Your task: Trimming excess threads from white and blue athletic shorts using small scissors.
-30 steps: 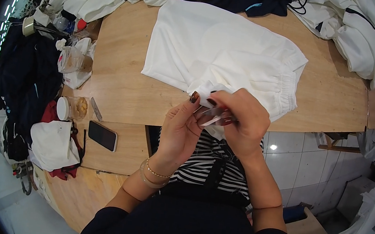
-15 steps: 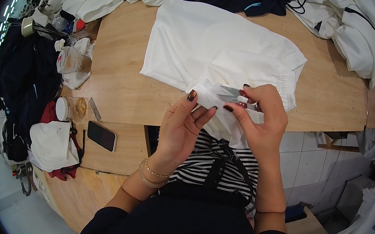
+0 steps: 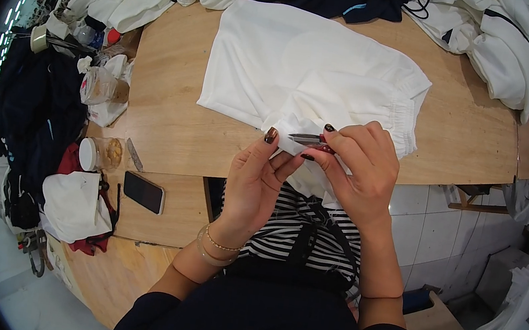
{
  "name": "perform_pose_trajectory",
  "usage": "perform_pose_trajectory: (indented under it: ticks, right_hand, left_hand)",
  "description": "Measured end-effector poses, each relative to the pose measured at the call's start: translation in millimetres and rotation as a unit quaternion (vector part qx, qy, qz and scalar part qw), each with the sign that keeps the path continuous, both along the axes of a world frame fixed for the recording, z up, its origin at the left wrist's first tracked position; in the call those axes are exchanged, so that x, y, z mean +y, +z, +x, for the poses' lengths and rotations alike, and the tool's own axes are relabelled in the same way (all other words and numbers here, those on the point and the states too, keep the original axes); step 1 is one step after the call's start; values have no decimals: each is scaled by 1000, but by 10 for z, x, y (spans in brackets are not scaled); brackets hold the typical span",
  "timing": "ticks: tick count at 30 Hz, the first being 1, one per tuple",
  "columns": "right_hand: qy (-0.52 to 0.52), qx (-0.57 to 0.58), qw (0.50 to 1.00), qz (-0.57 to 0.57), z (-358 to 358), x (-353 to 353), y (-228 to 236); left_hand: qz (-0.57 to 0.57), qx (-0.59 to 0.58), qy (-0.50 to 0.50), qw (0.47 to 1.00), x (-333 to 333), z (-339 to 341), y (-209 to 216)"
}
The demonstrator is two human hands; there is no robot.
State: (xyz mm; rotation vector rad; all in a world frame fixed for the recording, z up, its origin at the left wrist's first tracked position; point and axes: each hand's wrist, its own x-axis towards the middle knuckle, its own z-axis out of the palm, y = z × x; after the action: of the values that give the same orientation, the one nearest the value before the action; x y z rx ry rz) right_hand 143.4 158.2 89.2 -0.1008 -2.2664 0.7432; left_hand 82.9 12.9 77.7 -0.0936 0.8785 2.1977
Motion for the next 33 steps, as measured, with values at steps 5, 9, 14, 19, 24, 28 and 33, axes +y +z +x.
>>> perform_pose_trajectory:
  ticks: [5, 9, 14, 19, 24, 28, 33]
  right_hand:
    - [-12, 10, 995, -98, 0, -21, -25]
    - [-18, -7, 987, -160, 17, -6, -10]
    - [8, -13, 994, -107, 26, 4, -9]
    - [8, -39, 993, -110, 25, -2, 6]
    - [-25, -3, 984, -176, 18, -3, -23]
    - [11, -7, 993, -116, 2, 1, -35]
    - [-19, -29, 983, -183, 56, -17, -23]
  left_hand:
    - [-1, 6, 9, 1000, 11, 8, -12]
    - [-8, 3, 16, 1000, 13, 0, 0]
    - [-19, 2, 23, 1000, 19, -3, 6]
    - [-14, 18, 22, 999, 36, 9, -11]
    - [-42, 29, 31, 998, 16, 4, -81]
    - [-28, 61, 28, 997, 4, 11, -142]
    - [-53, 79, 10, 995, 27, -3, -66]
